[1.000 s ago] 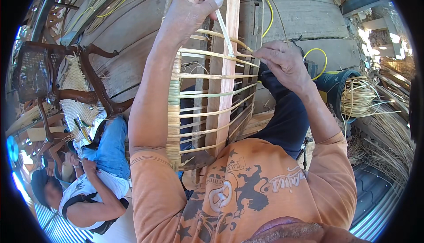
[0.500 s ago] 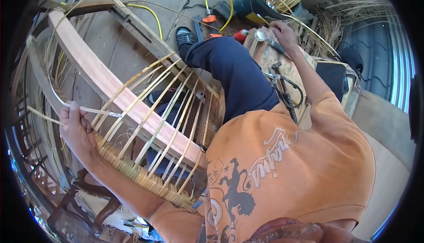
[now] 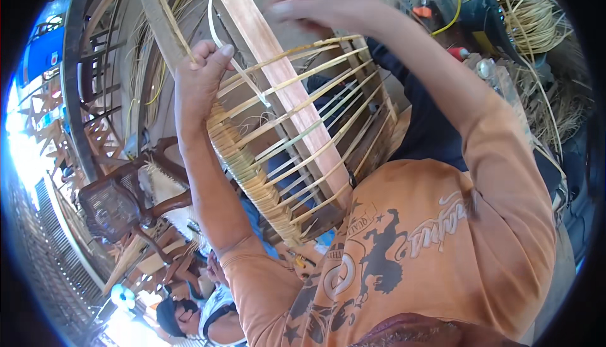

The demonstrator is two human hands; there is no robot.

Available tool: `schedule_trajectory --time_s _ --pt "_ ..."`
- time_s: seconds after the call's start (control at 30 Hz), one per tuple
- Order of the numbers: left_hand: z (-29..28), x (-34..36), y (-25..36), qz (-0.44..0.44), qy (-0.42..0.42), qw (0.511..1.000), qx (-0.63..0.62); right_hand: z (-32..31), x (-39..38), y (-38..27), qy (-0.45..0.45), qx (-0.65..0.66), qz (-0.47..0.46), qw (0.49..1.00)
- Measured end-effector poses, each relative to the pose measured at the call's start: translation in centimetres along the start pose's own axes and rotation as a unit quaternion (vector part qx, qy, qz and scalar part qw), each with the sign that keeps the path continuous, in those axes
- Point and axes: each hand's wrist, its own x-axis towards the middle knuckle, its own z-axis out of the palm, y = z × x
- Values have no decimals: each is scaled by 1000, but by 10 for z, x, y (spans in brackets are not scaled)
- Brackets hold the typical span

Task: Weave rattan strips onto a wooden furniture frame using a pneumatic staple gun and pliers.

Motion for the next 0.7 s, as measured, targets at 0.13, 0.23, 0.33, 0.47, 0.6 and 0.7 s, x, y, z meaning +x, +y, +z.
schedule_trajectory --time_s 0.13,0.23,0.33,0.47,0.6,0.7 --pt "1 6 11 62 26 996 -56 54 71 -27 -84 169 6 982" --pt "-11 14 10 -29 2 998 51 63 92 -9 -34 237 19 971" --pt "2 11 17 -11 25 999 -18 64 103 4 -30 218 -20 975" --pt "-8 13 6 -16 38 994 -104 52 122 6 85 156 -129 976" --pt "-9 19 12 33 13 960 -279 9 115 -5 202 209 -263 920" --pt "-4 13 11 53 79 979 -179 13 125 -10 264 168 -254 915"
